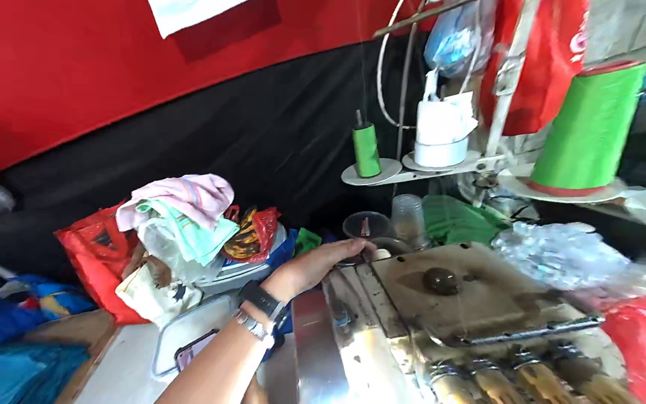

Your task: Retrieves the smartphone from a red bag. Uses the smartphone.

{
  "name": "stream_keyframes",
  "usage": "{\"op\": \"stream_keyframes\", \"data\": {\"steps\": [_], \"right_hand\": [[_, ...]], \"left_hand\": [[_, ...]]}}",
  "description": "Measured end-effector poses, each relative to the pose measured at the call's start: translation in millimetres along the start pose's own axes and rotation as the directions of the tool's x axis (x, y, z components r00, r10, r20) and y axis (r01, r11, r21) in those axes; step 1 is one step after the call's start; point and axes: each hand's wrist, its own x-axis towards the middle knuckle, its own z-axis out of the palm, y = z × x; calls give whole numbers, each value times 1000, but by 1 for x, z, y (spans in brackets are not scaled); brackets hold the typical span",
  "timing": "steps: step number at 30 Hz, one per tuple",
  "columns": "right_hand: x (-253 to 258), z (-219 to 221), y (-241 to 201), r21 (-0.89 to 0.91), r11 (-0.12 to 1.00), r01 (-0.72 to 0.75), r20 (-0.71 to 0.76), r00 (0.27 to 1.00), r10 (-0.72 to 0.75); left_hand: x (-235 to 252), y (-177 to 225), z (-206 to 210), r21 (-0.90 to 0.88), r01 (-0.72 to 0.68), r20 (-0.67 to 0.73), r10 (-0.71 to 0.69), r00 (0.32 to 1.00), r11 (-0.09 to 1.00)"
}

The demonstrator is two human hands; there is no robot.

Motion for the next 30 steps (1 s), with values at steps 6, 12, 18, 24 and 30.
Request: {"op": "stream_keyframes", "data": {"steps": [6,12,18,24,30], "right_hand": [[0,3,2,30,1000,7,-30,1000,-6],[3,0,4,-18,999,-27,21,999,27],[2,-1,17,-80,997,-22,54,998,26],[9,4,12,64,998,18,-19,1000,-17],[7,2,1,179,983,-49,13,999,48]], "left_hand": [[27,8,-10,-40,19,40,-17,999,999],[43,28,-2,67,113,50,-117,992,991],[49,25,2,3,119,49,-119,992,993],[-7,16,-39,21,-17,-371,24,928,1000],[-169,-45,-43,149,57,-900,111,421,987]]}}
